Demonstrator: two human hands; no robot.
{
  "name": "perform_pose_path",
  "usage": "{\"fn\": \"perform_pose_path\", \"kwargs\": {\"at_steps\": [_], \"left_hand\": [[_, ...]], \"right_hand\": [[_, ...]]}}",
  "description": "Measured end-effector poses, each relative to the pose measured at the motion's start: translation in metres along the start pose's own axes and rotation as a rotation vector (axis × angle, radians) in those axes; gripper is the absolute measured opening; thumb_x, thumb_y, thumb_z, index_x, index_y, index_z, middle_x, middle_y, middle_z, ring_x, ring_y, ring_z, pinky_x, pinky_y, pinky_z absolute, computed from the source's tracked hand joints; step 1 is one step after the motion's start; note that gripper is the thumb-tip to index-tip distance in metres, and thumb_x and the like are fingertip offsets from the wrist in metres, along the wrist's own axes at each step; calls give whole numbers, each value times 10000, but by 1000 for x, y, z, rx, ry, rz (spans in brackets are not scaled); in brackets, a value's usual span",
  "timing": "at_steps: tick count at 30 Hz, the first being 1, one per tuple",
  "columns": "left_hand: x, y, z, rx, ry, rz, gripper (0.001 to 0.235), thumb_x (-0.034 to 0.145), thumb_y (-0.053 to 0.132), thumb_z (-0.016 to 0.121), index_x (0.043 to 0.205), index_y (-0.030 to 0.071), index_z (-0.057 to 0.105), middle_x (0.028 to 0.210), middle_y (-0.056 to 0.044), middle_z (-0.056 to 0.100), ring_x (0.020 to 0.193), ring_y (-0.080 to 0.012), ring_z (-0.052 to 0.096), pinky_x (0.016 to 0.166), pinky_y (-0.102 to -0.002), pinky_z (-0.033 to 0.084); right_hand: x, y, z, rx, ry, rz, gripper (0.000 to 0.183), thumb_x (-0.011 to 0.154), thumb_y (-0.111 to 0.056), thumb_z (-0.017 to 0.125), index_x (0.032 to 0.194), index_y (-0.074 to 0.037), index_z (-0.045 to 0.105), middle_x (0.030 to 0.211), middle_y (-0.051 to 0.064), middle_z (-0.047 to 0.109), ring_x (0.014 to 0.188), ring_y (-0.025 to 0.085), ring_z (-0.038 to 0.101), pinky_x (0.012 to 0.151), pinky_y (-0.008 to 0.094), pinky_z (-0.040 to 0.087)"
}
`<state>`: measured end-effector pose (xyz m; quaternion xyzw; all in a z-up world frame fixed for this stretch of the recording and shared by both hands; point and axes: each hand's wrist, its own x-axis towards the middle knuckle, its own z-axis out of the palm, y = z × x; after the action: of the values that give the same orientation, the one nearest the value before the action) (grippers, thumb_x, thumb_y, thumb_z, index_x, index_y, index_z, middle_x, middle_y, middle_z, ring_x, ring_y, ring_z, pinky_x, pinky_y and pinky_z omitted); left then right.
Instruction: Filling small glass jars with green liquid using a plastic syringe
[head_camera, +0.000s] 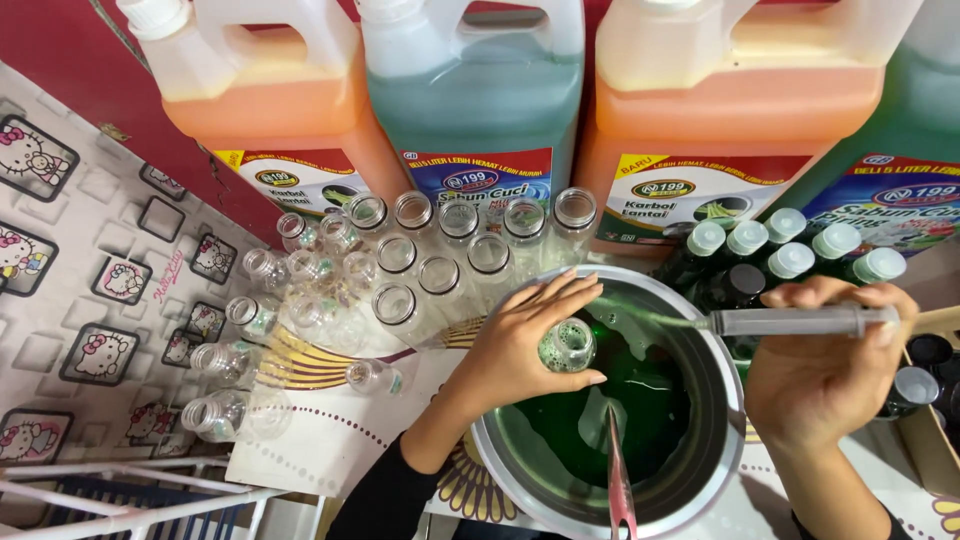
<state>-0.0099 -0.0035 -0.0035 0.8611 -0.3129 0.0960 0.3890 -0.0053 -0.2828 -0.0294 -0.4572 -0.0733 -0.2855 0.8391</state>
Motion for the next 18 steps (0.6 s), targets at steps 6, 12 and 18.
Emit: {"fn": "perform_pose_path", "kwargs": {"at_steps": [6,12,18], "left_hand": [[-1,-2,0,-5,14,11,830,846,391,852,1534,114,479,1601,-43,509,1556,-266,423,1254,-459,358],[-1,-1,-4,-20,-24,-12,838,865,453,795,1552,108,461,1623,-63,478,1568,-303,393,1257,-534,326],[4,2,-7,3,-11,7,815,842,428,816,1504,73,501,1572,-87,532,1537,-293,424,1237,-470,344]], "right_hand": [[-3,-2,18,-12,-244,160,250,1012,-335,596,1172,-171,495,819,100,487,683,254,544,699,400,551],[-11,16,9,80,-402,448,296,995,-329,623,1134,-94,507,844,112,475,750,215,456,647,316,394],[-10,13,7,47,-445,471,300,1036,-329,571,971,-37,553,766,101,436,682,210,406,609,322,358]]}}
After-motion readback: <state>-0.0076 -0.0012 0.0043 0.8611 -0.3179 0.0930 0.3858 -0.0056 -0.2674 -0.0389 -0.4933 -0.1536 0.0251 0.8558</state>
